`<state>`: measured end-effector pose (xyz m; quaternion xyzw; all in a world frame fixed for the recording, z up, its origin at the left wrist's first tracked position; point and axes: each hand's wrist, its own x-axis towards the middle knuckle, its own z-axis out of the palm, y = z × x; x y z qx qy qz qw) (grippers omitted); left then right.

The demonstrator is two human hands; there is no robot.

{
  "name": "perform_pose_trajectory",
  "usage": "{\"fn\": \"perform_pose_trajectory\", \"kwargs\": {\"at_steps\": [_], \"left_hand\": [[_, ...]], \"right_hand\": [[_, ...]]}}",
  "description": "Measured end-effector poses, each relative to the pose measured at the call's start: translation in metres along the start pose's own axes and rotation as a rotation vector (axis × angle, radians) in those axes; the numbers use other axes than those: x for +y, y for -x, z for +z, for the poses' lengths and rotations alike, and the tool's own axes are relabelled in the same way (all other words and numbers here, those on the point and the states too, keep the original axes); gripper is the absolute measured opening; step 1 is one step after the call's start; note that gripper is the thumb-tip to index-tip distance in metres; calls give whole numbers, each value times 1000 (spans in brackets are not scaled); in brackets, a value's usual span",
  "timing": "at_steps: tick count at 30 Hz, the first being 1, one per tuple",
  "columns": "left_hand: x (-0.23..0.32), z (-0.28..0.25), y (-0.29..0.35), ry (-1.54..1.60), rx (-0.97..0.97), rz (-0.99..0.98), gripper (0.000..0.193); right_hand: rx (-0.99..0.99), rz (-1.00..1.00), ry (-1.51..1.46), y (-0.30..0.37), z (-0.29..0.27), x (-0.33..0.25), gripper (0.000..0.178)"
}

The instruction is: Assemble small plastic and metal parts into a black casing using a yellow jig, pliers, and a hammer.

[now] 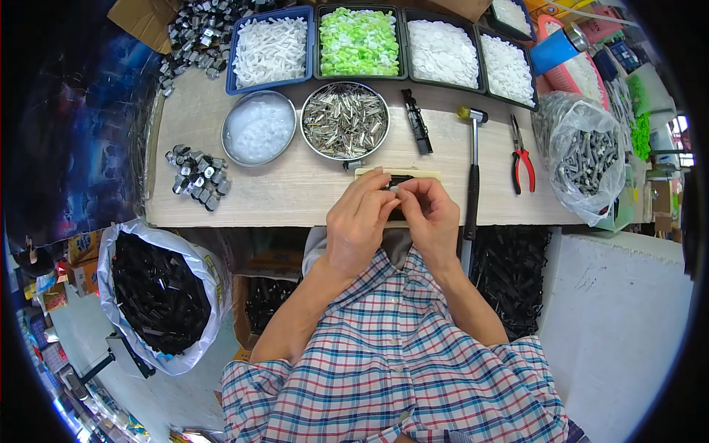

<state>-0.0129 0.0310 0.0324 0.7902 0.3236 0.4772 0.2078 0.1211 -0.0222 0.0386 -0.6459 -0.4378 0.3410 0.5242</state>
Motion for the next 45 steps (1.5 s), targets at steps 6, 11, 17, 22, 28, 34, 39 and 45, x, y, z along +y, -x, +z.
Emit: {"fn": "perform_pose_trajectory", "kwargs": {"at_steps": [6, 11, 17, 22, 28, 34, 39, 45], "left_hand": [[0, -7, 22, 38, -84, -56, 15], [5, 0, 28, -180, -294, 20, 14], [12, 2, 30, -271, -364, 20, 11], [19, 8, 37, -317, -394, 12, 11], [28, 14, 34, -365, -396, 5, 11], [36, 20, 24, -519, -439, 23, 15], [37, 23, 24, -561, -454, 57, 15], [29, 7, 13, -391, -355, 36, 14]], "right_hand": [[-48, -524, 543, -29, -17, 10, 14], [-114, -585, 643, -37, -14, 14, 19], [-159, -630, 640, -38, -18, 15, 18], [-171, -635, 646, -38, -19, 16, 18], [-197, -658, 674, -43, -23, 15, 16], [-367, -485, 558, -86, -37, -4, 9], [108, -507, 619, -191, -42, 5, 11], [168, -484, 943, -237, -28, 5, 16]]}}
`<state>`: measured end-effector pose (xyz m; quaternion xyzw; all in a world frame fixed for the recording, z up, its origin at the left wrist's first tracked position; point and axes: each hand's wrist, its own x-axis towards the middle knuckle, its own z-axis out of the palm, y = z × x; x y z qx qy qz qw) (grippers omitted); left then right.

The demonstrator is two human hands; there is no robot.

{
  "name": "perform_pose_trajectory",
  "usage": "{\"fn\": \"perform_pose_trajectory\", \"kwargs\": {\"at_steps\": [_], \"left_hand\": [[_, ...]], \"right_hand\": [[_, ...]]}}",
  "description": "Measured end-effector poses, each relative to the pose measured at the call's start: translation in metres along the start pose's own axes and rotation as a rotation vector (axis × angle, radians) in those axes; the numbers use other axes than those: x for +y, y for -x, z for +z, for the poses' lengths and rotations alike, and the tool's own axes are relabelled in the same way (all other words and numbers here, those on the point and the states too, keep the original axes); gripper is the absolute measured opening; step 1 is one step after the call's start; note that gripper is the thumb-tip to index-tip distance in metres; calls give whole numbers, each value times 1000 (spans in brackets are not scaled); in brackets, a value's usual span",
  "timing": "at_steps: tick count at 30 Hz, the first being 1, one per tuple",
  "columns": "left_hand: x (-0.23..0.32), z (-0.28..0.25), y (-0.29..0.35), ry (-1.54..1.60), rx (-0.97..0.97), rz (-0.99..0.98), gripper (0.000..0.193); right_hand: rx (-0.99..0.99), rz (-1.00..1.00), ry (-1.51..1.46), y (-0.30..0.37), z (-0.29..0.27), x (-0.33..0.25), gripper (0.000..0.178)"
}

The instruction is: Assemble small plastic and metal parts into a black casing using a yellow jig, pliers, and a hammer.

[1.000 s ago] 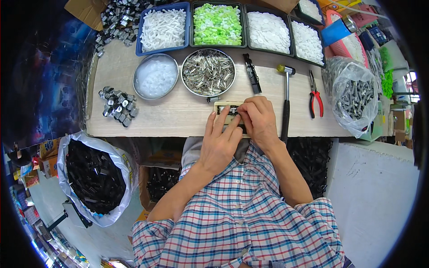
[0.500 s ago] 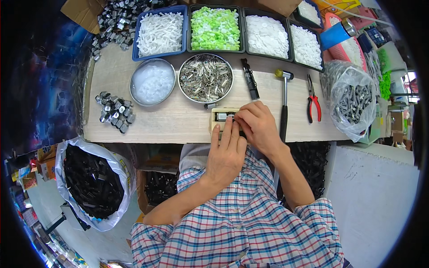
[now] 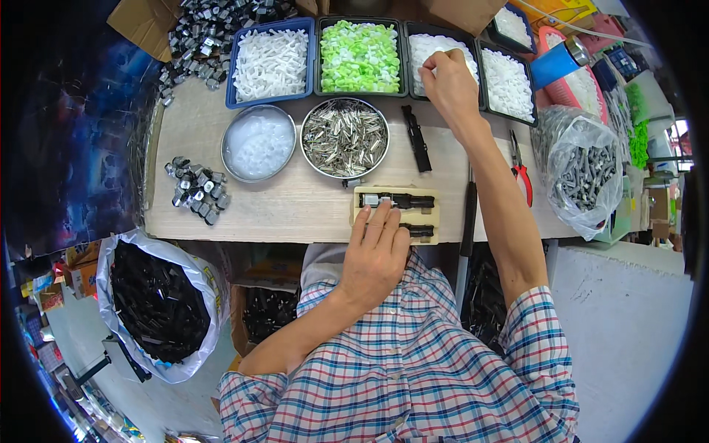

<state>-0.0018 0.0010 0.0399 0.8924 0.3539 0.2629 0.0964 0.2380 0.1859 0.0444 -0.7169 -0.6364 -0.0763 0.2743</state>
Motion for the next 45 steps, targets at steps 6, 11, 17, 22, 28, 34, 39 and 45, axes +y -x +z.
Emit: {"fn": "perform_pose_trajectory", "kwargs": {"at_steps": [6, 11, 17, 22, 28, 34, 39, 45], "left_hand": [[-9, -21, -13, 575, 137, -241, 8], [-20, -26, -17, 964, 154, -578, 13], [-17, -21, -15, 1423, 155, -831, 13], [-4, -17, -12, 1414, 181, -829, 13], [2, -15, -10, 1378, 242, -867, 17], [5, -15, -7, 1396, 255, -889, 19], [6, -17, -6, 1405, 233, -925, 20], [5, -15, -5, 1448, 238, -921, 22]], "right_hand": [[-7, -25, -90, -3, 1, 10, 12], [181, -132, -267, 44, -24, -11, 9], [-155, 305, -968, 175, -64, -85, 5], [-144, 574, -1216, 205, -76, -108, 4], [-144, 536, -1174, 213, -78, -107, 6], [-16, 388, -1009, 223, -71, -108, 9], [118, 169, -843, 229, -59, -101, 10], [121, 299, -993, 229, -58, -106, 12]]}}
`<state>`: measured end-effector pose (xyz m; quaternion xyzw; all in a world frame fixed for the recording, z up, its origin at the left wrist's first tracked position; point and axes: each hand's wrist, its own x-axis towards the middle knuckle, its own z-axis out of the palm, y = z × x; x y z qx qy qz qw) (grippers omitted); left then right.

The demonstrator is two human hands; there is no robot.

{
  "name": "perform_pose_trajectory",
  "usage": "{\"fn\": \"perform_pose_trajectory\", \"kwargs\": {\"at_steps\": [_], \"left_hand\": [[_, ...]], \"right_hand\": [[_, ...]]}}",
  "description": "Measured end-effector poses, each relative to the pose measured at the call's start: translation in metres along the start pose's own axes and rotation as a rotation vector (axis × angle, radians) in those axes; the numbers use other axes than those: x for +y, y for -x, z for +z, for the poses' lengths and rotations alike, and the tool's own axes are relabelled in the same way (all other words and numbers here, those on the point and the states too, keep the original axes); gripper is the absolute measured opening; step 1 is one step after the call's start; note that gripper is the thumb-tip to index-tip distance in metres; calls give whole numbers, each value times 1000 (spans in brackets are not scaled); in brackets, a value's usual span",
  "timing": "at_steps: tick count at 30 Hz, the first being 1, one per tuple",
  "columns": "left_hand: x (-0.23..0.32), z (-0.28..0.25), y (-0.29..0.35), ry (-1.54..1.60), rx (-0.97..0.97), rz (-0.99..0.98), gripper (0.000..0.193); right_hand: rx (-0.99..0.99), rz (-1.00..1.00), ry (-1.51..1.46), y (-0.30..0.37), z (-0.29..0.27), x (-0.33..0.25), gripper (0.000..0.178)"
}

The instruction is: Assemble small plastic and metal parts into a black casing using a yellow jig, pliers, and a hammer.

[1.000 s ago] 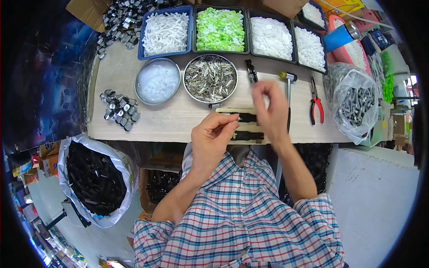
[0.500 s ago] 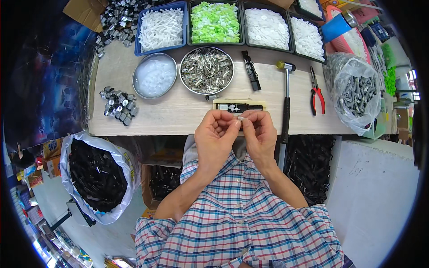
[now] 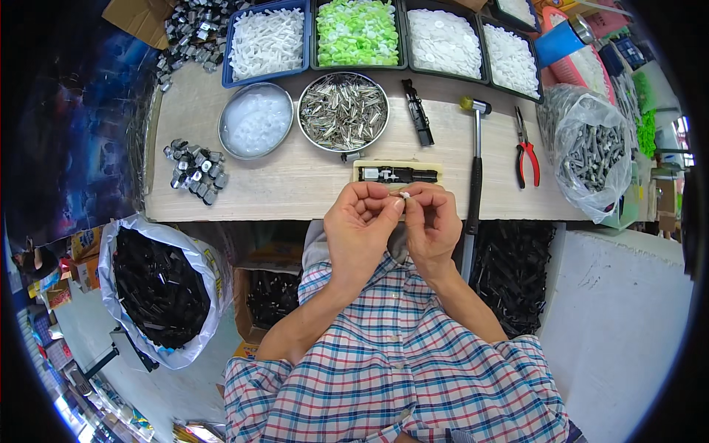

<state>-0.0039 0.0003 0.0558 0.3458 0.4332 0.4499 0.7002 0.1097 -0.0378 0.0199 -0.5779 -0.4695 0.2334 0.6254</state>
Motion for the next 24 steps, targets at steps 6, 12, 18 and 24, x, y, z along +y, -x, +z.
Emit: {"fn": "perform_pose_trajectory", "kwargs": {"at_steps": [6, 12, 18, 24], "left_hand": [[1, -2, 0, 52, 3, -37, 20], [2, -24, -1, -40, -186, -135, 22], [4, -41, 18, -677, -241, 218, 15], [-16, -46, 5, -1044, -325, 932, 18]], "right_hand": [[-83, -364, 239, -11, -12, 4, 15], [-356, -283, 228, -17, -32, -10, 22], [-494, -293, 442, -22, -42, -12, 22], [-524, -381, 649, -30, -34, -5, 21]]}}
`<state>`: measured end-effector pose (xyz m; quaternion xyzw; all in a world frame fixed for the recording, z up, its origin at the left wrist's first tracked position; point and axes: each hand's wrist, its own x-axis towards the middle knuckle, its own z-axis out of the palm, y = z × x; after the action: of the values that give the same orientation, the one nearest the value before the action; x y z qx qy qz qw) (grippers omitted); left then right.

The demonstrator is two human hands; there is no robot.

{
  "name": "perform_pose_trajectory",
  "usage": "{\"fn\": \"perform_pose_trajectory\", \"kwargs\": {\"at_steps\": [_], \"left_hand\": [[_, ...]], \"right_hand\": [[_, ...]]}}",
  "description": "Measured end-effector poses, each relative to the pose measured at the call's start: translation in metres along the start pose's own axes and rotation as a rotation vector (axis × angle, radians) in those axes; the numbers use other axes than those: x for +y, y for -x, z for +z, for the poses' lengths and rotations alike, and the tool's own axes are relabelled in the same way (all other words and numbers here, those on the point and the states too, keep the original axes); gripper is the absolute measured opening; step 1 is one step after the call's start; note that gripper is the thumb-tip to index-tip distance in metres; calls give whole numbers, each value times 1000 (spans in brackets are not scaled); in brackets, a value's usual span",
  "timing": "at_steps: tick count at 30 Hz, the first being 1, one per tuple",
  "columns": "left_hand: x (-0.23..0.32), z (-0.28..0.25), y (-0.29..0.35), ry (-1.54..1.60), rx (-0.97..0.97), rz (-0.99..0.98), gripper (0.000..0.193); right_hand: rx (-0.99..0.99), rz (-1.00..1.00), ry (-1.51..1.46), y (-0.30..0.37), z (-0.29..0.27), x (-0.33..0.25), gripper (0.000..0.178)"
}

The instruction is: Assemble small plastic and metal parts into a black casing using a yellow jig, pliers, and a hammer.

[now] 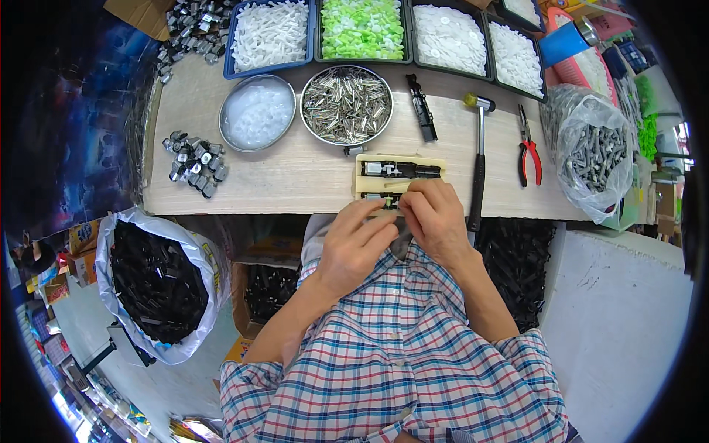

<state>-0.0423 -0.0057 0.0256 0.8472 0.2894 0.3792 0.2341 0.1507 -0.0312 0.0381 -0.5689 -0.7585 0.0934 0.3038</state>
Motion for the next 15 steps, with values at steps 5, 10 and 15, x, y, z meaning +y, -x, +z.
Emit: {"fn": "perform_pose_trajectory", "kwargs": {"at_steps": [5, 10, 15], "left_hand": [[-2, 7, 3, -194, -128, 105, 11], [11, 6, 3, -260, -183, 112, 12], [18, 12, 9, -353, -179, 68, 10]], "right_hand": [[-15, -25, 48, 1, 2, 3, 21], [-10, -46, 15, 3, -3, 8, 24], [-115, -65, -27, -1, -11, 7, 22]]}}
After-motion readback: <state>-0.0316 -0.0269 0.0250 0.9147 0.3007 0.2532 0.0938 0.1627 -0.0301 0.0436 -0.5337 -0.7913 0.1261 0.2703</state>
